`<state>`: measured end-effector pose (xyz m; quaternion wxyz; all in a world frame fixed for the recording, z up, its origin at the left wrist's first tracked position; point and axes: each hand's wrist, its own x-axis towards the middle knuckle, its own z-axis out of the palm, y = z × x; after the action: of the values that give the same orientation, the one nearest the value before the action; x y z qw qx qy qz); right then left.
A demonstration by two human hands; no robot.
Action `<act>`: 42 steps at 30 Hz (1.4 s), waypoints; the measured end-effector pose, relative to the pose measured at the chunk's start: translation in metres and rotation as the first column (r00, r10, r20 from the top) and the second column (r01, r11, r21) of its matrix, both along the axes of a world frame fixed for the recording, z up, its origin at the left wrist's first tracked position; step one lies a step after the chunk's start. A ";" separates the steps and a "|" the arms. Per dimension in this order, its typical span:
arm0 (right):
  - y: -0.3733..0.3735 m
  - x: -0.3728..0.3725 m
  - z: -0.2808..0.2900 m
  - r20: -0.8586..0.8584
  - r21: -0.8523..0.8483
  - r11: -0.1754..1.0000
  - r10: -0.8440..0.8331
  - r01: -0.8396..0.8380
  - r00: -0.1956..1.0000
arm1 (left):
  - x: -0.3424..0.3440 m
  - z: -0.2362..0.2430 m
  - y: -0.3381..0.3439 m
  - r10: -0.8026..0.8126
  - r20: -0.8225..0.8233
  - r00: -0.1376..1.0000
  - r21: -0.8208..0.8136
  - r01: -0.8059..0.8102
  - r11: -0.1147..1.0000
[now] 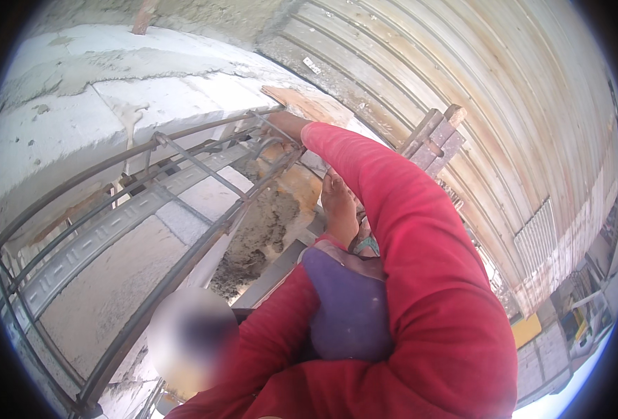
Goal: The person lifts and positions a large curved wooden panel onto a metal roof structure. They then use wire ties to secure the panel to the underlying metal framework.
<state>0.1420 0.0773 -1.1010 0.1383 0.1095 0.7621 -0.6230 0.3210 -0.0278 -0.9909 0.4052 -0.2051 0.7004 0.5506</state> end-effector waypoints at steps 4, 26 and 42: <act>0.016 0.004 0.016 -0.112 0.109 0.990 0.097 -0.084 0.989 | 0.011 -0.004 -0.018 0.091 0.011 0.996 0.012 -0.091 0.996; 0.012 0.021 0.009 0.322 -0.727 0.524 -0.311 0.444 0.894 | -0.009 0.001 -0.006 0.372 0.322 0.870 0.182 -0.443 0.878; 0.017 0.023 0.035 0.301 -0.711 0.511 -0.400 0.484 0.865 | -0.010 -0.017 0.001 0.522 0.257 0.813 0.265 -0.579 0.771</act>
<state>0.1649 0.0942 -1.0663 0.0452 0.2610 0.3626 -0.8935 0.3110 -0.0263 -1.0081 0.3118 -0.3766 0.4696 0.7352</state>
